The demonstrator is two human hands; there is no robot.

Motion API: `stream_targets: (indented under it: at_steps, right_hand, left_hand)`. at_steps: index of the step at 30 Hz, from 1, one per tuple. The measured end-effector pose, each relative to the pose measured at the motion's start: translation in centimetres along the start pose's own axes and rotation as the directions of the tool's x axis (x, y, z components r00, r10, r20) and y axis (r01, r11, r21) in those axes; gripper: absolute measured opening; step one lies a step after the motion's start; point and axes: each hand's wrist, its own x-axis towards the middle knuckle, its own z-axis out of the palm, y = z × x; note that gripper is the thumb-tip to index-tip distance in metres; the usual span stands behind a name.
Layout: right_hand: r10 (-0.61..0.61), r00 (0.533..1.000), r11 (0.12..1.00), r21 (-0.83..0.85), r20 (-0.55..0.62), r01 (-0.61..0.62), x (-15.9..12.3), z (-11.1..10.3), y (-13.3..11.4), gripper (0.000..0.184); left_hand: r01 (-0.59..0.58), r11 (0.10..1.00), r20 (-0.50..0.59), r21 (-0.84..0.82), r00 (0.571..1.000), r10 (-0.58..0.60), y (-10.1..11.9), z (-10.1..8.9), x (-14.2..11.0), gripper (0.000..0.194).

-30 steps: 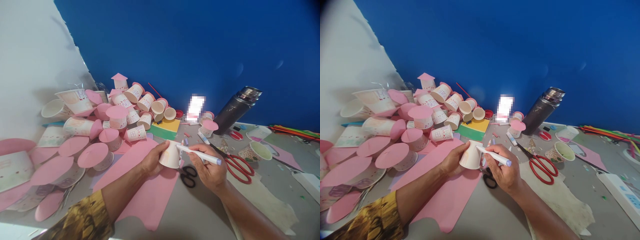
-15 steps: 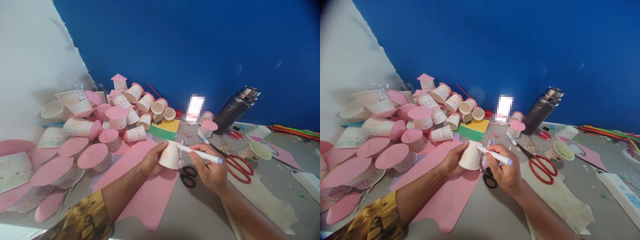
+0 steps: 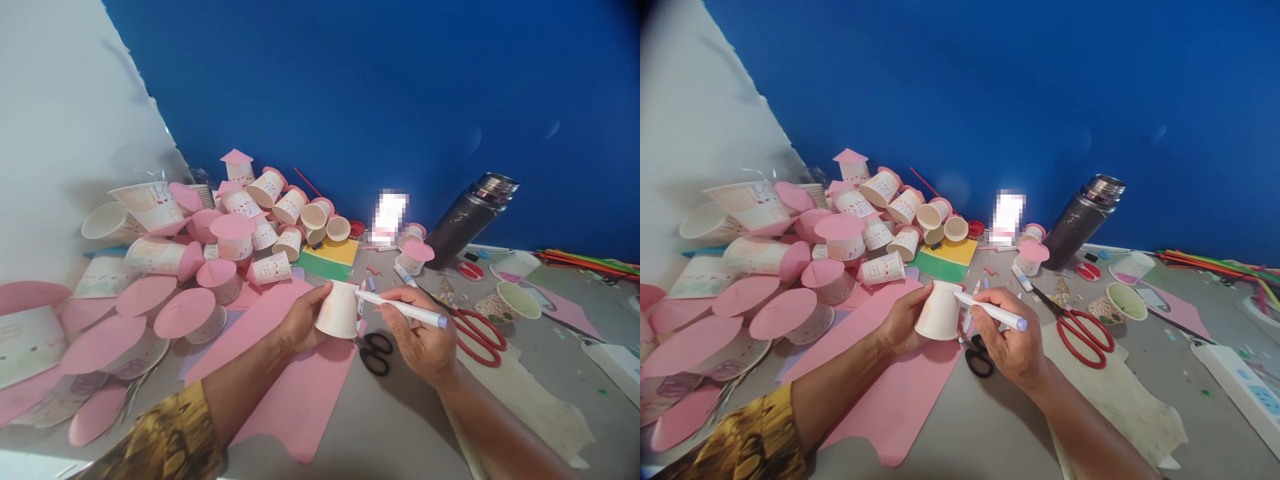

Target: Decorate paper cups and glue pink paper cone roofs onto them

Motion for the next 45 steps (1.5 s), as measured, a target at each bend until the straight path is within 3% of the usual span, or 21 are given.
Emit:
stream_targets:
  at_steps: [19, 30, 45]
  right_hand:
    - [-0.02, 1.0, 1.0, 0.014, 0.004, 0.02, -0.1, -0.1, 0.1, 0.006]
    - [-0.117, 0.989, 0.993, 0.038, 0.087, 0.114, -0.3, -0.3, 0.2, 0.005]
    - [-0.258, 0.964, 0.964, 0.081, 0.066, 0.252, -0.2, 0.1, -0.7, 0.01]
  left_hand:
    - [0.029, 0.999, 0.048, -0.042, 0.998, -0.027, -0.1, -0.6, 0.2, 0.051]
    - [0.025, 1.0, 0.045, -0.016, 0.999, -0.024, -0.1, -0.7, 0.2, 0.054]
    - [-0.033, 0.998, -0.047, 0.044, 0.998, 0.036, -0.3, 0.5, -0.1, 0.051]
